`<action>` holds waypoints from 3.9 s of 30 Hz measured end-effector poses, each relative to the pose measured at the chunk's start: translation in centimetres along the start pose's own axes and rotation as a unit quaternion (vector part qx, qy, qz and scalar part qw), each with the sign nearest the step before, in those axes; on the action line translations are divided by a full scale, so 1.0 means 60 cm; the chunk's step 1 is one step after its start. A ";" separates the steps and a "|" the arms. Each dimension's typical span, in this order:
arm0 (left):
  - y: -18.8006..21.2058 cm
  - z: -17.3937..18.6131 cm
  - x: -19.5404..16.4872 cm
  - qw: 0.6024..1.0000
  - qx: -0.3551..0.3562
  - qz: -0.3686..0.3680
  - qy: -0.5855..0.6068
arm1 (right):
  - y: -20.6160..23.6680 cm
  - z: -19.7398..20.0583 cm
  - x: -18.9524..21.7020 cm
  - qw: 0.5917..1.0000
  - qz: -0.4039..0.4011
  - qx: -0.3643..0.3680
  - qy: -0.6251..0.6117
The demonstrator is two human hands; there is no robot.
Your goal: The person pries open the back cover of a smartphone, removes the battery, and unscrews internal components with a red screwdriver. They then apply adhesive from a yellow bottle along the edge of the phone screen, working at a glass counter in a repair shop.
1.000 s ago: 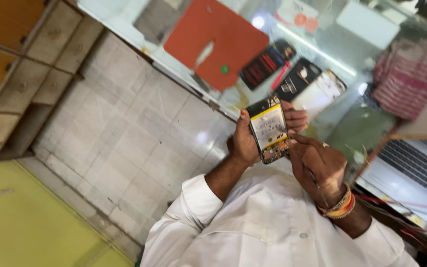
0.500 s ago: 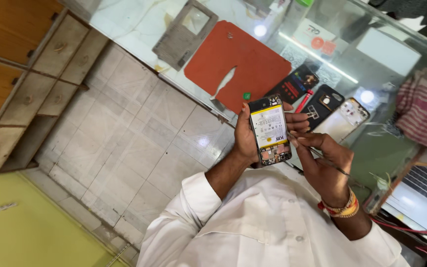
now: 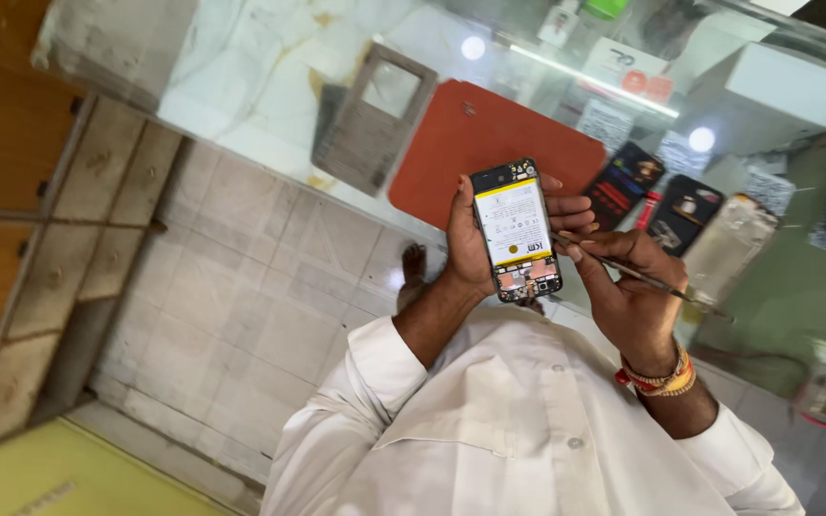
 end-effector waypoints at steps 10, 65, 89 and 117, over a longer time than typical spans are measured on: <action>-0.002 0.001 -0.208 0.993 -0.020 0.050 -0.106 | -0.062 -0.221 0.115 0.951 0.109 -0.086 0.275; -0.036 0.087 -0.300 0.995 -0.025 0.058 -0.078 | -0.076 -0.297 -0.050 0.937 -0.173 -0.230 -0.197; -0.053 0.115 -0.323 0.915 -0.154 -0.134 -0.348 | -0.140 -0.244 -0.006 0.991 -0.126 -0.054 0.001; 0.006 -0.028 -0.384 0.481 0.199 -0.070 -0.851 | -0.176 -0.284 -0.005 0.964 -0.265 -0.011 0.029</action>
Point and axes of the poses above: each hand's wrist, its own y-axis away from the middle knuckle, its own z-axis out of the back of the hand, x = y × z, the point moved 6 cm from there along -y, towards the middle knuckle, and after that the axes turned 2 degrees about -z, right-handed, at the moved point
